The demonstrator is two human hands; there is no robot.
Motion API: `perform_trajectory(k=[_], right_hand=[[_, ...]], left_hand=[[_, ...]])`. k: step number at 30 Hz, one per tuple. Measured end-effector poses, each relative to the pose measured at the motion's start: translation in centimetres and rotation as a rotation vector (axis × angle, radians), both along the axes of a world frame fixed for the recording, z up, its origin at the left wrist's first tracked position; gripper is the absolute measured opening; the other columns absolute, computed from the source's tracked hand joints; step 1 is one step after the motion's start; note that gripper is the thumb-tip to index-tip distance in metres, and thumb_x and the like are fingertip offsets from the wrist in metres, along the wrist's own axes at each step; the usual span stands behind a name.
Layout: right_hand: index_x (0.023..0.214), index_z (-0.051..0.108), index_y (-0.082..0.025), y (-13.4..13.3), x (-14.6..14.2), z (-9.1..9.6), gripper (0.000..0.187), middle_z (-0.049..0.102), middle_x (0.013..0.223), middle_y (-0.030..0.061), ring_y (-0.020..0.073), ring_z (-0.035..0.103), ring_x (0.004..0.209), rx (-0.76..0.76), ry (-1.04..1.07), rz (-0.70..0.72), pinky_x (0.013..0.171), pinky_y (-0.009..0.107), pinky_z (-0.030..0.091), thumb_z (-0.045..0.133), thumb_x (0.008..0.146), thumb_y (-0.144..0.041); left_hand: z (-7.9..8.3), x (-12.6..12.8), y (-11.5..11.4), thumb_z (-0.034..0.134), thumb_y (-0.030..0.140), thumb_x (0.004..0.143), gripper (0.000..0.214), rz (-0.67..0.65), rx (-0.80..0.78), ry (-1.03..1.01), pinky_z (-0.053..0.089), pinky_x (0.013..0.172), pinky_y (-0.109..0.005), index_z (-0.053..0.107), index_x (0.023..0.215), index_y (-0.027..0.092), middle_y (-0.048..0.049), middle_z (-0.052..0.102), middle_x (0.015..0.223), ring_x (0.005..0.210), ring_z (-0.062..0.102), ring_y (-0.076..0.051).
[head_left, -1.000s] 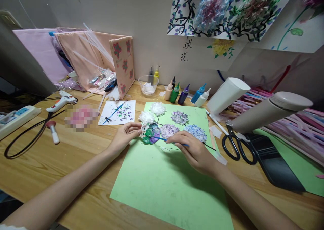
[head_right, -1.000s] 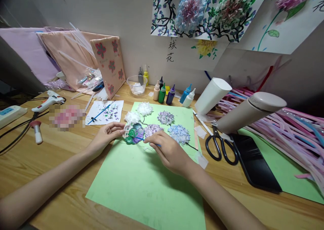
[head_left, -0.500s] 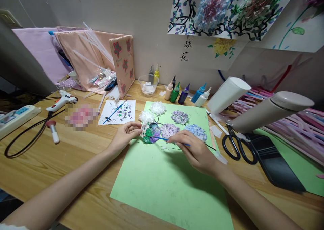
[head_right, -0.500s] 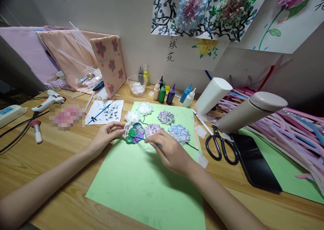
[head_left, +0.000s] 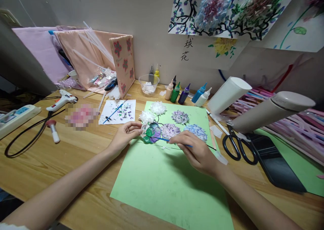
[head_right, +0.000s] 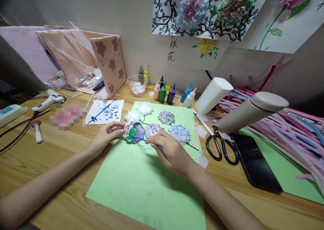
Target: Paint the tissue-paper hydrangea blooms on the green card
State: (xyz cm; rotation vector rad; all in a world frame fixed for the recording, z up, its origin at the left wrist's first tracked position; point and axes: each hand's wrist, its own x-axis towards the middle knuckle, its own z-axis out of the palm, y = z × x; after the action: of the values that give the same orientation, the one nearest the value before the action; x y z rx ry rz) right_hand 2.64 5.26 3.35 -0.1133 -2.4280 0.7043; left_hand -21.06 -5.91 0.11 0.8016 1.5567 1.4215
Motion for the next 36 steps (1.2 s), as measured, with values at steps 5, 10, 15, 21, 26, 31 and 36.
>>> perform_trajectory(k=[5, 10, 15, 21, 26, 31, 36], right_hand=[[0.109, 0.054, -0.018, -0.03, -0.13, -0.21, 0.023, 0.067, 0.094, 0.0071, 0.017, 0.058, 0.088, 0.042, 0.021, 0.015, 0.074, 0.03, 0.052, 0.041, 0.092, -0.011], [0.106, 0.055, -0.02, -0.12, -0.16, -0.19, 0.022, 0.067, 0.093, 0.0069, 0.0173, 0.059, 0.09, 0.016, -0.023, 0.005, 0.075, 0.031, 0.053, 0.04, 0.092, -0.013], [0.108, 0.054, -0.02, -0.19, -0.15, -0.15, 0.024, 0.067, 0.095, 0.0074, 0.0176, 0.059, 0.093, 0.036, -0.023, 0.014, 0.077, 0.032, 0.053, 0.039, 0.092, -0.013], [0.107, 0.054, -0.021, -0.21, -0.03, 0.03, 0.024, 0.068, 0.094, 0.0072, 0.0179, 0.06, 0.092, 0.035, -0.017, 0.011, 0.078, 0.032, 0.053, 0.038, 0.092, -0.014], [0.105, 0.055, -0.02, -0.18, -0.07, 0.01, 0.022, 0.067, 0.092, 0.0076, 0.018, 0.06, 0.091, 0.036, -0.027, 0.005, 0.076, 0.032, 0.053, 0.039, 0.091, -0.013], [0.105, 0.056, -0.021, -0.24, -0.1, 0.14, 0.022, 0.068, 0.092, 0.0069, 0.0176, 0.061, 0.09, 0.061, -0.059, -0.003, 0.075, 0.031, 0.053, 0.039, 0.092, -0.014], [0.106, 0.055, -0.021, -0.36, -0.14, 0.23, 0.022, 0.068, 0.092, 0.0068, 0.0179, 0.06, 0.091, 0.054, -0.027, -0.031, 0.077, 0.032, 0.053, 0.039, 0.092, -0.015]], left_hand=[[-0.01, 0.02, 0.08, 0.079, 0.039, 0.063, 0.043, -0.004, -0.001, 0.005, 0.049, 0.088, -0.038, 0.064, 0.094, 0.014, -0.0091, 0.07, 0.095, 0.095, 0.064, -0.025], [-0.09, -0.02, 0.07, 0.079, 0.039, 0.062, 0.043, -0.002, 0.002, 0.009, 0.049, 0.088, -0.039, 0.064, 0.093, 0.014, -0.009, 0.07, 0.094, 0.095, 0.064, -0.025], [-0.03, 0.02, 0.05, 0.08, 0.039, 0.062, 0.042, 0.0, 0.008, 0.012, 0.05, 0.087, -0.037, 0.064, 0.093, 0.015, -0.0087, 0.071, 0.094, 0.094, 0.064, -0.025], [0.02, 0.05, 0.08, 0.08, 0.039, 0.062, 0.041, 0.002, 0.008, 0.01, 0.05, 0.088, -0.038, 0.065, 0.091, 0.015, -0.0083, 0.071, 0.094, 0.094, 0.065, -0.025], [-0.01, 0.04, 0.07, 0.08, 0.037, 0.062, 0.04, 0.001, 0.013, -0.001, 0.049, 0.089, -0.037, 0.064, 0.091, 0.015, -0.0077, 0.071, 0.094, 0.094, 0.064, -0.024], [0.17, 0.13, 0.08, 0.08, 0.039, 0.061, 0.041, 0.009, 0.005, 0.012, 0.049, 0.089, -0.04, 0.065, 0.09, 0.015, -0.0087, 0.071, 0.094, 0.095, 0.064, -0.025], [0.1, 0.07, 0.08, 0.08, 0.039, 0.061, 0.042, 0.006, 0.004, 0.016, 0.05, 0.089, -0.04, 0.065, 0.091, 0.015, -0.0086, 0.071, 0.095, 0.096, 0.064, -0.026]])
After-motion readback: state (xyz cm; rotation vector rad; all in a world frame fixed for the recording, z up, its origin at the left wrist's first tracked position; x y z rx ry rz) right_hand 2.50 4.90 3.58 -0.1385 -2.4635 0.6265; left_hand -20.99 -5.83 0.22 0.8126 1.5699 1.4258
